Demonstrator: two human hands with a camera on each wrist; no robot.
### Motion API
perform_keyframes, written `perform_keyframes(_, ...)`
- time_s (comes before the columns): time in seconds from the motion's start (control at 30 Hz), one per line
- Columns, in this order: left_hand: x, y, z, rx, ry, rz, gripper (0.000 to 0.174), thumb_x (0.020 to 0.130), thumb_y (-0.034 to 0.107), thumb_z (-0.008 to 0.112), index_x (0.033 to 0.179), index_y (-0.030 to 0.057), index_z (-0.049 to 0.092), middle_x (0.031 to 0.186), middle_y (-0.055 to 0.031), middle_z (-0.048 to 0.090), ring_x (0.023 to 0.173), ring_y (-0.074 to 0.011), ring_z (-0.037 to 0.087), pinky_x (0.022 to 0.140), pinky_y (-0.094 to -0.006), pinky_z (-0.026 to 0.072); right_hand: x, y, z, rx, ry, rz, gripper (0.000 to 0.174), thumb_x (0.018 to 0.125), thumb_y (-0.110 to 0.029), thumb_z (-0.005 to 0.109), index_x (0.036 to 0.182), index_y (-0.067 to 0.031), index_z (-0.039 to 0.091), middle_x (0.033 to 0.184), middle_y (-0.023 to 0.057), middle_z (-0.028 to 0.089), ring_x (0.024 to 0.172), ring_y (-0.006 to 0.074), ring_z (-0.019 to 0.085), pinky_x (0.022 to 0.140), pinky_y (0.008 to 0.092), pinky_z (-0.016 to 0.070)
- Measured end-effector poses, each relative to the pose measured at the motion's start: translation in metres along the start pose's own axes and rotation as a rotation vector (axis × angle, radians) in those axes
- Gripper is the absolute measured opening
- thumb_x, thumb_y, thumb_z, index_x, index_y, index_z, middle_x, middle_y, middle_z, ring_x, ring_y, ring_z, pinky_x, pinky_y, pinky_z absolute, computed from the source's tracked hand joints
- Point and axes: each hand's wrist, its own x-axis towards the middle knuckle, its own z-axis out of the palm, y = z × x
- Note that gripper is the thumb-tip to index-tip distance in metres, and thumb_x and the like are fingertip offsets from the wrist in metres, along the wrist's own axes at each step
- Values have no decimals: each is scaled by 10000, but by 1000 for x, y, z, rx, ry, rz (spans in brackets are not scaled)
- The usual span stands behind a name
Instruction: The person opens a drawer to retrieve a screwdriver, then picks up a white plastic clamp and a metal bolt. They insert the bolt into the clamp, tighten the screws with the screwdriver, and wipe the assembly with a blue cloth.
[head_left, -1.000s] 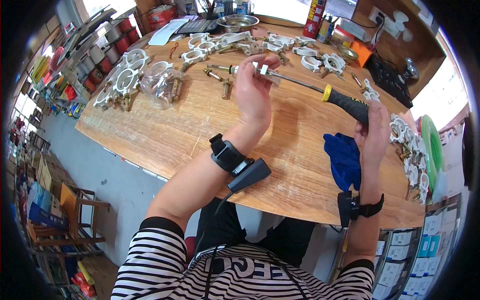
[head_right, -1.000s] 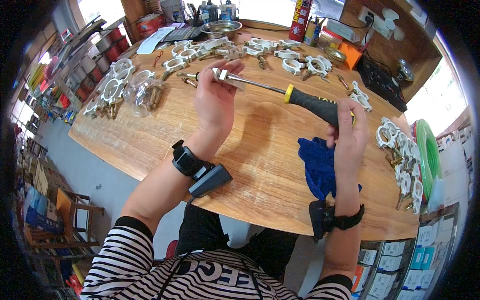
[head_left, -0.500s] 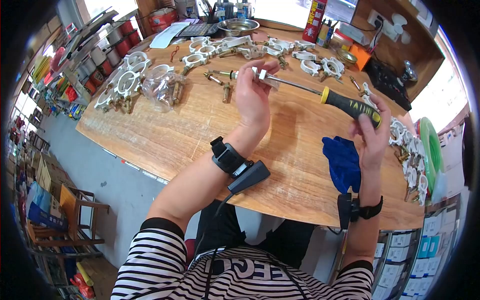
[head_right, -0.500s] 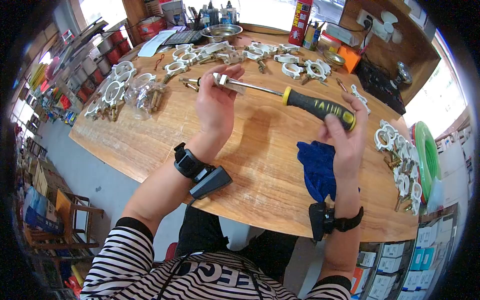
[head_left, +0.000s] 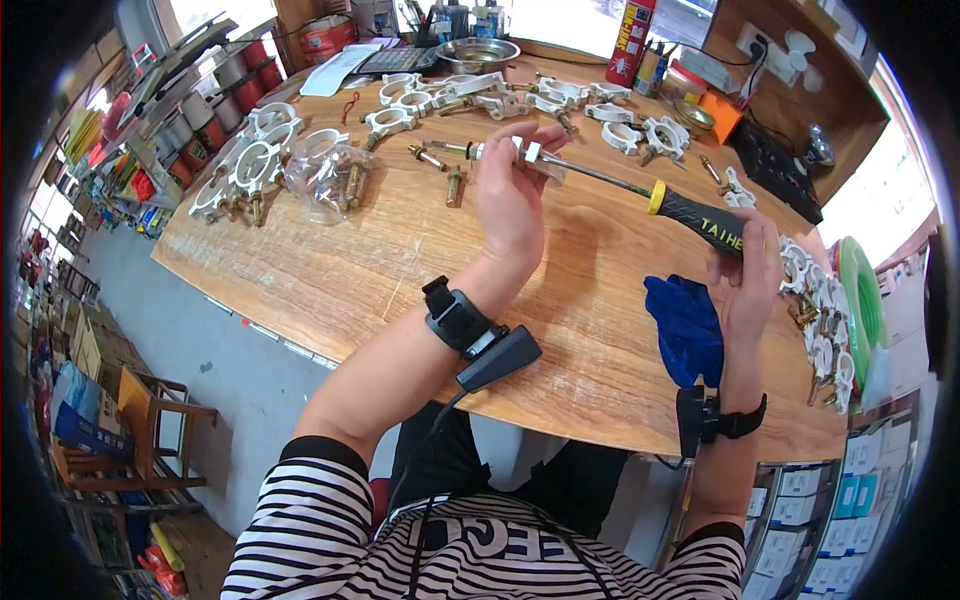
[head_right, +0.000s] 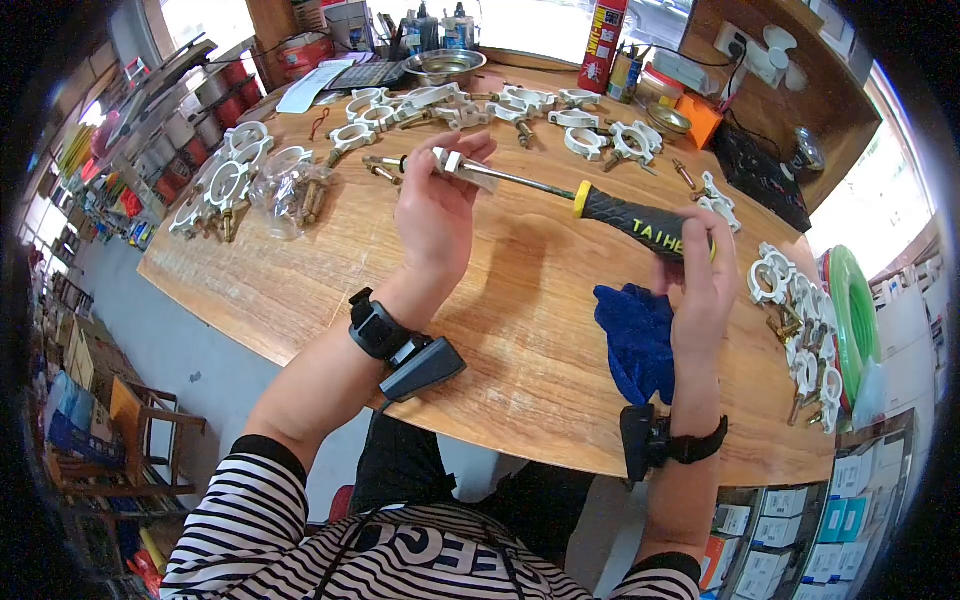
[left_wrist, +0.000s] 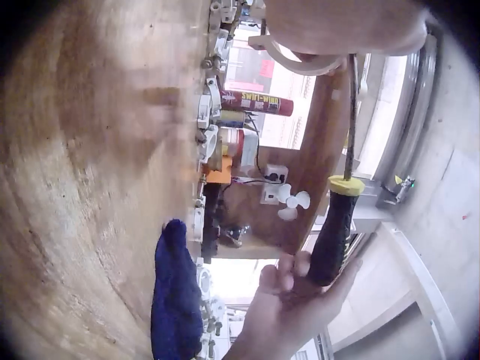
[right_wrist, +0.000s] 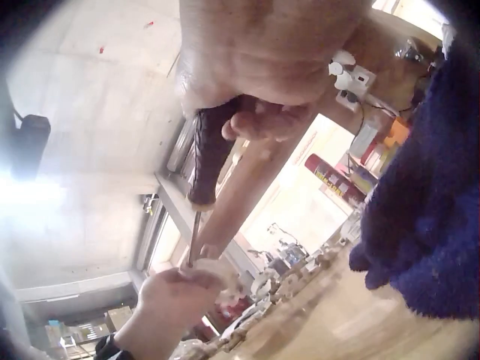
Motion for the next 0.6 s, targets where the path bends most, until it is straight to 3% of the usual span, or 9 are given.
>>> perform_keyframes(0.03, 1, 0, 0, -12, 4, 1, 287, 857, 230, 322, 1020, 27, 444, 1037, -166, 526, 1003, -270, 491, 852, -345, 352, 1, 2, 6, -1, 1, -1, 222, 828, -158, 473, 991, -8, 462, 676, 60, 510, 476, 81, 451, 407, 177, 348)
perform_keyframes(0.1, 2, 1, -1, -23, 10, 3, 287, 857, 231, 321, 1020, 29, 444, 1039, -164, 526, 1002, -270, 491, 853, -346, 352, 1, 5, 24, 20, 125, -384, 200, 851, -200, 468, 940, -23, 492, 640, 41, 486, 410, 70, 410, 362, 170, 308)
perform_keyframes(0.13, 3, 2, -2, -22, 7, -9, 287, 858, 232, 318, 1020, 30, 444, 1041, -164, 525, 1006, -271, 488, 854, -346, 352, -1, 2, 20, 22, 124, -383, 200, 851, -200, 468, 940, -23, 492, 640, 41, 486, 410, 70, 410, 362, 170, 308)
perform_keyframes(0.2, 2, 2, -2, -21, 5, -21, 288, 858, 232, 315, 1019, 32, 444, 1043, -165, 524, 1011, -271, 485, 855, -345, 351, -7, -6, 4, -148, 19, -2, 237, 837, -156, 468, 1026, -17, 440, 662, 41, 490, 473, 72, 450, 409, 172, 352)
perform_keyframes(0.33, 1, 0, -1, -11, -6, -2, 289, 860, 228, 308, 1025, 31, 440, 1049, -175, 520, 1015, -272, 483, 860, -340, 351, -2, -2, 0, -162, 11, 88, 262, 828, -133, 472, 1055, -14, 420, 663, 43, 492, 477, 72, 450, 419, 174, 364)
perform_keyframes(0.4, 3, 0, -2, -22, -6, 16, 289, 860, 227, 308, 1025, 30, 440, 1047, -178, 520, 1012, -273, 485, 861, -340, 351, -1, 5, 12, -64, 27, -298, 276, 829, -125, 463, 1073, -12, 401, 648, 37, 488, 483, 66, 447, 427, 169, 363)
perform_keyframes(0.43, 4, 0, -3, -21, -6, 11, 290, 859, 228, 309, 1026, 29, 439, 1051, -180, 518, 1010, -274, 486, 861, -342, 352, -2, 2, 12, -63, 26, -300, 276, 829, -125, 463, 1073, -12, 401, 648, 37, 488, 483, 66, 447, 427, 169, 363)
perform_keyframes(0.53, 2, 1, -3, -19, -9, -5, 294, 858, 228, 311, 1028, 24, 436, 1061, -183, 513, 1011, -276, 486, 862, -345, 352, -4, -5, 3, -145, -16, -169, 318, 809, -106, 482, 1095, -7, 387, 687, 55, 503, 508, 77, 461, 453, 178, 380)
perform_keyframes(0.6, 3, 1, -2, -18, -14, -17, 296, 858, 228, 311, 1029, 21, 434, 1066, -185, 510, 1013, -276, 484, 862, -347, 352, 3, -7, -12, -173, -133, 265, 425, 784, -65, 477, 1165, 0, 301, 733, 65, 511, 578, 90, 486, 505, 185, 397)
